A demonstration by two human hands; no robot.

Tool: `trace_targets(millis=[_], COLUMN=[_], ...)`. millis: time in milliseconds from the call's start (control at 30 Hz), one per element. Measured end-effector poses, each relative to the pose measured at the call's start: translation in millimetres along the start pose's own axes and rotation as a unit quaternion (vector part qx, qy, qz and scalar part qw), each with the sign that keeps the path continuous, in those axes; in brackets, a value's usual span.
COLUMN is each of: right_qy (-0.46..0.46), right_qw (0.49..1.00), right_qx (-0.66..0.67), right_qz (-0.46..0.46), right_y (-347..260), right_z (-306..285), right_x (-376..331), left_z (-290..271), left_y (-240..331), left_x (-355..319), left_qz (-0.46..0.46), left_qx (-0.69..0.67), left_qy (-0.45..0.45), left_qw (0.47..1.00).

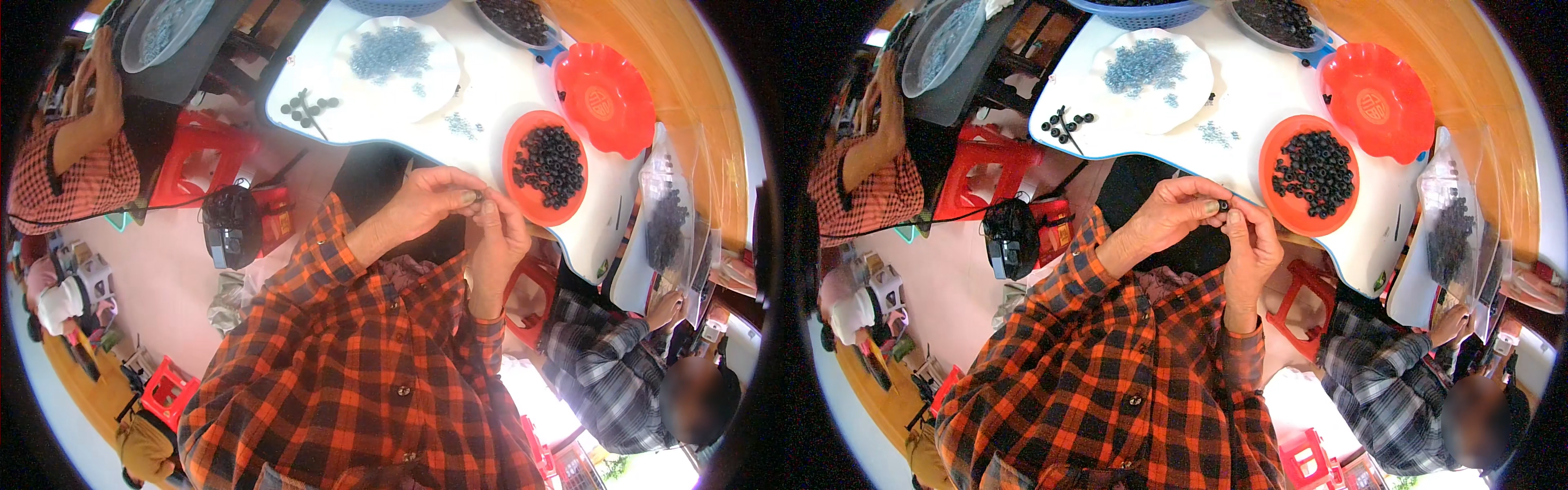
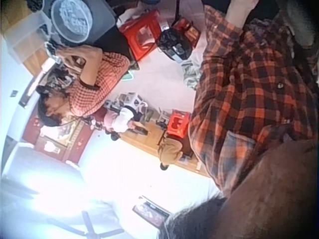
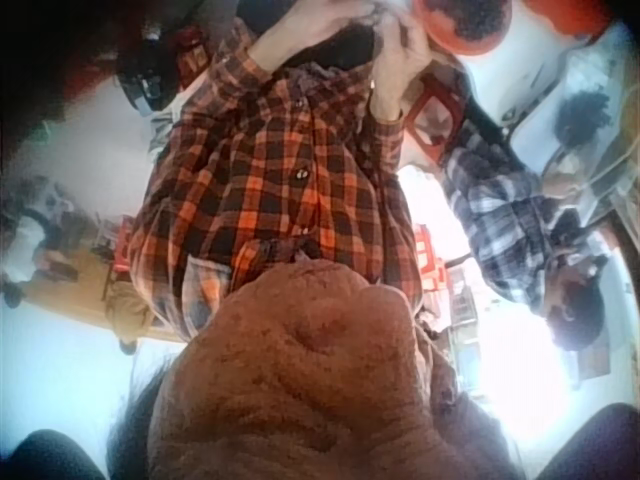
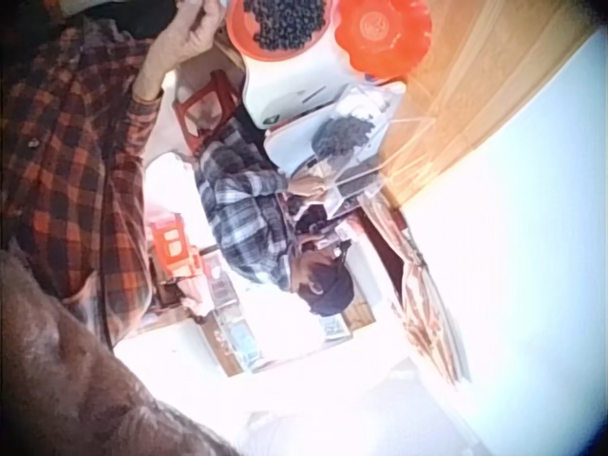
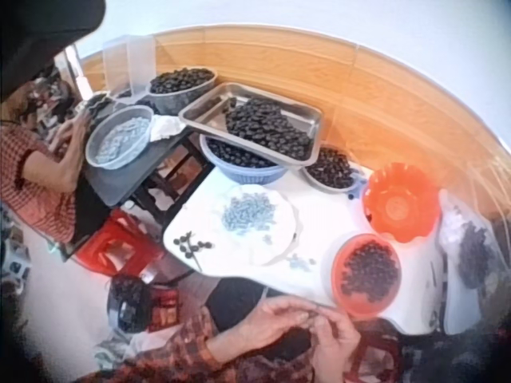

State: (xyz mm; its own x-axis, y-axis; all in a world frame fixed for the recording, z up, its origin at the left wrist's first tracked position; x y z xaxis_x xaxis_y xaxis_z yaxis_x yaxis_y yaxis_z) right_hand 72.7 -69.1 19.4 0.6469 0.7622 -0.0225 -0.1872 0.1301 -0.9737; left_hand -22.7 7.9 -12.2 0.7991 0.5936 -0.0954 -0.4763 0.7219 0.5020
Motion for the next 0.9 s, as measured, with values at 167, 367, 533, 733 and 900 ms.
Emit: trace_targets(millis=[167,367,533,733,900], right_qy=[-0.007,-0.014,-0.05,-0.082,-0.118], right_qw=[1.0,1.0,0.998,0.985,0.909], right_qx=[-0.021,-0.012,-0.033,-0.152,-0.388], right_qz=[0.002,0.021,0.034,0.02,-0.097], right_y=[-2.5,8.6,18.4,27.7,-3.3], right_z=[2.7,2.7,14.4,19.5,45.7], right_x=[1.8,3.3,7.0,25.4,35.3], left_z=[-3.4,-12.5,-22.9,-47.0,-55.9], left_y=[-3.4,-5.6,-0.1,9.3,14.5], left_x=[-0.3,-2.4,-7.6,-16.5,-22.4], left_qz=[-0.003,-0.013,-0.01,-0.028,-0.012], left_qx=[-0.008,0.003,0.004,0.011,-0.015], left_qy=[-0.004,0.018,0.033,0.102,0.112], left_qw=[1.0,1.0,0.999,0.994,0.994])
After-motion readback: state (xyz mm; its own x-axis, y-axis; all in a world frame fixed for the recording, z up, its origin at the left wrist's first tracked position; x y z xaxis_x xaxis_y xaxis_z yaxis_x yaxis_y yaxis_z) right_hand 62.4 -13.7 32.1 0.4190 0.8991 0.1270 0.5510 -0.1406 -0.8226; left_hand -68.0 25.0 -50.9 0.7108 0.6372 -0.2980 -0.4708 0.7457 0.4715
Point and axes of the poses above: each hand's wrist, its own x-axis towards the middle knuckle, its own z-axis out of the palm, y = z × x, the point moved 10 cm from there along x, towards the middle knuckle, and after that the axes turned 1 degree about -z, right-handed, at the moved point
